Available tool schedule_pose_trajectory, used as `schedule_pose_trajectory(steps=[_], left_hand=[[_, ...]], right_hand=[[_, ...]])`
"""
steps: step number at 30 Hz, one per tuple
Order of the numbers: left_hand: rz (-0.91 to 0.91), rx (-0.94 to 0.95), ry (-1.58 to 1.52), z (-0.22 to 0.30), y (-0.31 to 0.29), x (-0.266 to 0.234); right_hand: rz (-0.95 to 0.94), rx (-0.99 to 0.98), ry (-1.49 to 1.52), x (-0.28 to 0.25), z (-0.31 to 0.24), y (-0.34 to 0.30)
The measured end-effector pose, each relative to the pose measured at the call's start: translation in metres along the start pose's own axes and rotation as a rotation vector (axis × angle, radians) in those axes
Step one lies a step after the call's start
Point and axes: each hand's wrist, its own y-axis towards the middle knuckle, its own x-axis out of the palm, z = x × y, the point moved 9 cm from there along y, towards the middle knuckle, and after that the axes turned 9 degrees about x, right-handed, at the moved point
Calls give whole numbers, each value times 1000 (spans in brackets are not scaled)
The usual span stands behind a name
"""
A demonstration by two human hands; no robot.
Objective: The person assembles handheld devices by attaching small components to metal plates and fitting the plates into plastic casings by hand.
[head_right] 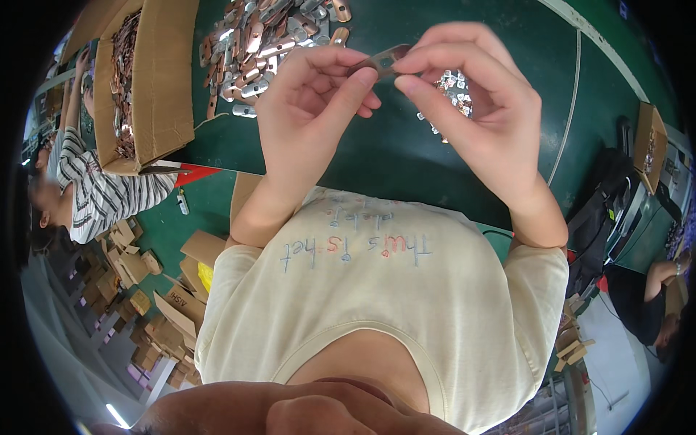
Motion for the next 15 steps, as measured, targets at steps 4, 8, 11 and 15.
schedule_pose_trajectory(steps=[4, 8, 11, 15], left_hand=[[-78, 92, 117, 8, -1, 6], [-171, 235, 335, 13, 3, 8], [-202, 282, 296, 14, 6, 12], [-55, 260, 290, -1, 8, 1]], right_hand=[[-15, -121, -119, 3, 2, 3], [-85, 56, 304, 4, 24, 8], [-120, 202, 384, 8, 31, 9], [-104, 350, 290, 5, 48, 15]])
